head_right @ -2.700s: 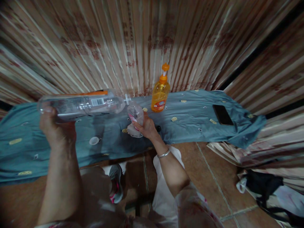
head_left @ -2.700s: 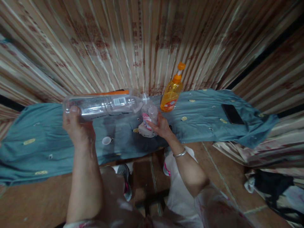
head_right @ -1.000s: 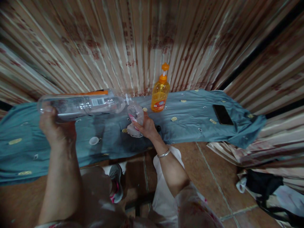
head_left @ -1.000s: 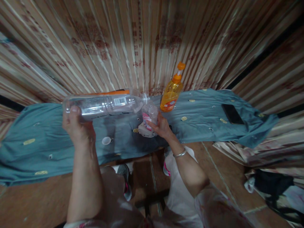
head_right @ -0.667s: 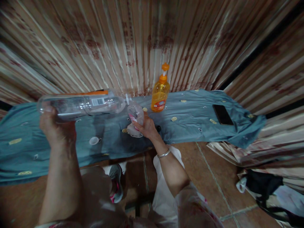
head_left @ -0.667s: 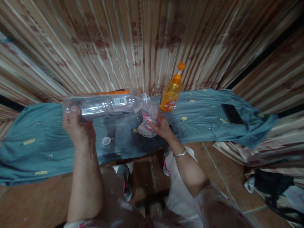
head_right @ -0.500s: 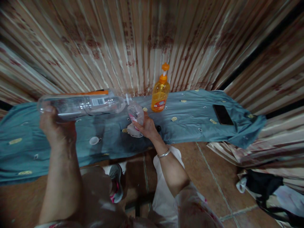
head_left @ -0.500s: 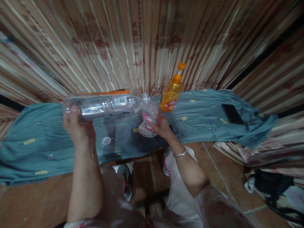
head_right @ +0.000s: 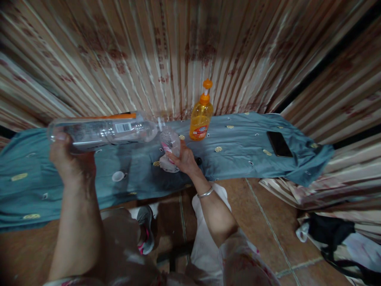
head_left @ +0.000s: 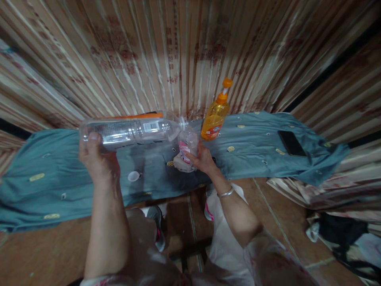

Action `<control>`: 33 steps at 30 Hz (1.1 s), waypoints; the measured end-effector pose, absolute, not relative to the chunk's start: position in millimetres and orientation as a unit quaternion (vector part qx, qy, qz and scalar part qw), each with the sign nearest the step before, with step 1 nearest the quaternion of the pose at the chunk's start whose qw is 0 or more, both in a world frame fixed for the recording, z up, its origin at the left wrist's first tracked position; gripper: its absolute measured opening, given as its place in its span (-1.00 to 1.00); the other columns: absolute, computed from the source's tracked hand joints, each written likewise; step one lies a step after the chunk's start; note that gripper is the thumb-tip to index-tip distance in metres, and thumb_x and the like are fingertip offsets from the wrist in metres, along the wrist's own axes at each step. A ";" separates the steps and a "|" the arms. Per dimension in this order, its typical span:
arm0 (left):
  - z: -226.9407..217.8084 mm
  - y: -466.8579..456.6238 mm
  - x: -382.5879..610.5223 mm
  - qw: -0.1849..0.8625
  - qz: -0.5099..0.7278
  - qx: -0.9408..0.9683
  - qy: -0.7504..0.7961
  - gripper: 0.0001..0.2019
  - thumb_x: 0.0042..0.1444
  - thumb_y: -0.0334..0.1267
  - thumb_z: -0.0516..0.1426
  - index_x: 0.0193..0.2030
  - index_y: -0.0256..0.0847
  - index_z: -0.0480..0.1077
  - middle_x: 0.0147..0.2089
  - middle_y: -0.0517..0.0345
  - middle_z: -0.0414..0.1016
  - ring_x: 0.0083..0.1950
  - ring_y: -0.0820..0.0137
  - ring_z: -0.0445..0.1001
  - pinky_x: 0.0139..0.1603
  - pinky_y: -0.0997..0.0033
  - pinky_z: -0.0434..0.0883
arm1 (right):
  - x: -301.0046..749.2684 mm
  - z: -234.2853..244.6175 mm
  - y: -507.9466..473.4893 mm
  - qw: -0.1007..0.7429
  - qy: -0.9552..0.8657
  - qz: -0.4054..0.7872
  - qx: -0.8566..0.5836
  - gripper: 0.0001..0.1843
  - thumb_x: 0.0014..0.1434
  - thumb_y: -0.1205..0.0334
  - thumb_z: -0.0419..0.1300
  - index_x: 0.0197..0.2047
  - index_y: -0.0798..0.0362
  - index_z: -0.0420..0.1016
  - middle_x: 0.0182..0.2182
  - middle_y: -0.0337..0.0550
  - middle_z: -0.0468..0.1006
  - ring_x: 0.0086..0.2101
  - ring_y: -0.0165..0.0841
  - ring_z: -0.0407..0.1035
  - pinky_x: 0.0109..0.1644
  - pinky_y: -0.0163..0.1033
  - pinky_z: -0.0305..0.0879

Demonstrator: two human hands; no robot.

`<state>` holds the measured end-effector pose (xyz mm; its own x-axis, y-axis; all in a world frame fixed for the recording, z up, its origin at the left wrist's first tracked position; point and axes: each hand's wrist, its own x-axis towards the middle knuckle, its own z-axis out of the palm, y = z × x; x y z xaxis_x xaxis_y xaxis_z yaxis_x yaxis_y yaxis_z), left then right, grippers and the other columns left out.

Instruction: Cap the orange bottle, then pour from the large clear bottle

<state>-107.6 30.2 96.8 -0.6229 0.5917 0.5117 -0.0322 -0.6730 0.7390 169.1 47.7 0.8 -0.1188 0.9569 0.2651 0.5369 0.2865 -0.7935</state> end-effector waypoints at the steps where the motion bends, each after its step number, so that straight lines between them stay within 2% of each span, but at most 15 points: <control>1: 96.6 30.4 -107.9 0.192 0.826 0.392 0.356 -0.66 -0.19 -0.09 0.32 -0.26 -0.20 0.49 -0.26 0.21 0.40 -0.15 0.40 0.44 0.00 0.32 0.44 | 169.0 1.0 47.6 0.394 -0.699 0.265 -0.535 -0.27 0.16 -0.14 0.33 0.25 0.12 0.34 -0.08 0.11 0.68 -0.10 -0.02 0.60 -0.02 0.02 0.52; 6: 94.4 31.6 -109.7 0.170 0.826 0.398 0.362 -0.68 -0.17 -0.09 0.30 -0.28 -0.19 0.48 -0.28 0.22 0.41 -0.18 0.43 0.45 -0.10 0.37 0.47 | 167.8 1.2 46.8 0.402 -0.699 0.266 -0.529 -0.29 0.17 -0.13 0.32 0.25 0.10 0.34 -0.09 0.07 0.68 -0.07 -0.04 0.60 0.00 -0.01 0.52; 11: 92.3 33.4 -111.5 0.166 0.823 0.401 0.366 -0.68 -0.12 -0.08 0.28 -0.24 -0.19 0.49 -0.25 0.19 0.45 -0.13 0.39 0.47 0.01 0.30 0.48 | 167.9 1.9 46.4 0.391 -0.690 0.270 -0.546 -0.25 0.15 -0.16 0.33 0.24 0.13 0.34 -0.16 0.07 0.69 -0.11 -0.03 0.60 -0.04 -0.01 0.52; 17: 96.2 30.2 -109.2 0.195 0.825 0.391 0.358 -0.66 -0.20 -0.09 0.33 -0.25 -0.17 0.55 -0.25 0.24 0.46 -0.18 0.45 0.46 -0.07 0.41 0.47 | 169.2 3.7 46.0 0.395 -0.699 0.268 -0.532 -0.29 0.17 -0.16 0.30 0.21 0.15 0.34 -0.12 0.10 0.68 -0.05 -0.03 0.58 0.02 0.02 0.51; 24: 95.3 30.0 -109.2 0.162 0.804 0.417 0.391 -0.58 -0.11 0.02 0.28 -0.14 -0.18 0.54 -0.22 0.21 0.41 -0.09 0.36 0.47 0.11 0.21 0.48 | 168.6 2.5 46.6 0.398 -0.698 0.267 -0.533 -0.30 0.17 -0.14 0.31 0.21 0.13 0.34 -0.09 0.11 0.68 -0.08 -0.04 0.60 0.01 0.02 0.52; 28: 96.6 29.6 -106.5 0.186 0.821 0.389 0.374 -0.64 -0.15 -0.07 0.29 -0.21 -0.19 0.52 -0.25 0.21 0.42 -0.15 0.41 0.46 0.06 0.29 0.48 | 167.9 2.1 46.7 0.399 -0.697 0.264 -0.533 -0.27 0.17 -0.14 0.31 0.25 0.12 0.32 -0.08 0.12 0.68 -0.09 -0.03 0.60 0.00 0.02 0.52; 33: 97.1 29.8 -105.6 0.184 0.827 0.381 0.371 -0.67 -0.19 -0.08 0.30 -0.25 -0.17 0.51 -0.24 0.20 0.44 -0.13 0.38 0.47 0.03 0.30 0.47 | 167.5 4.1 46.3 0.383 -0.700 0.265 -0.542 -0.25 0.17 -0.13 0.32 0.26 0.16 0.32 -0.12 0.13 0.69 -0.11 -0.01 0.60 -0.02 0.01 0.50</control>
<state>-105.6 29.8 97.1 -0.6423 0.5873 0.4925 -0.0229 -0.6570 0.7535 167.5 46.3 4.1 -0.1197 0.9611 0.2490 0.5546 0.2728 -0.7862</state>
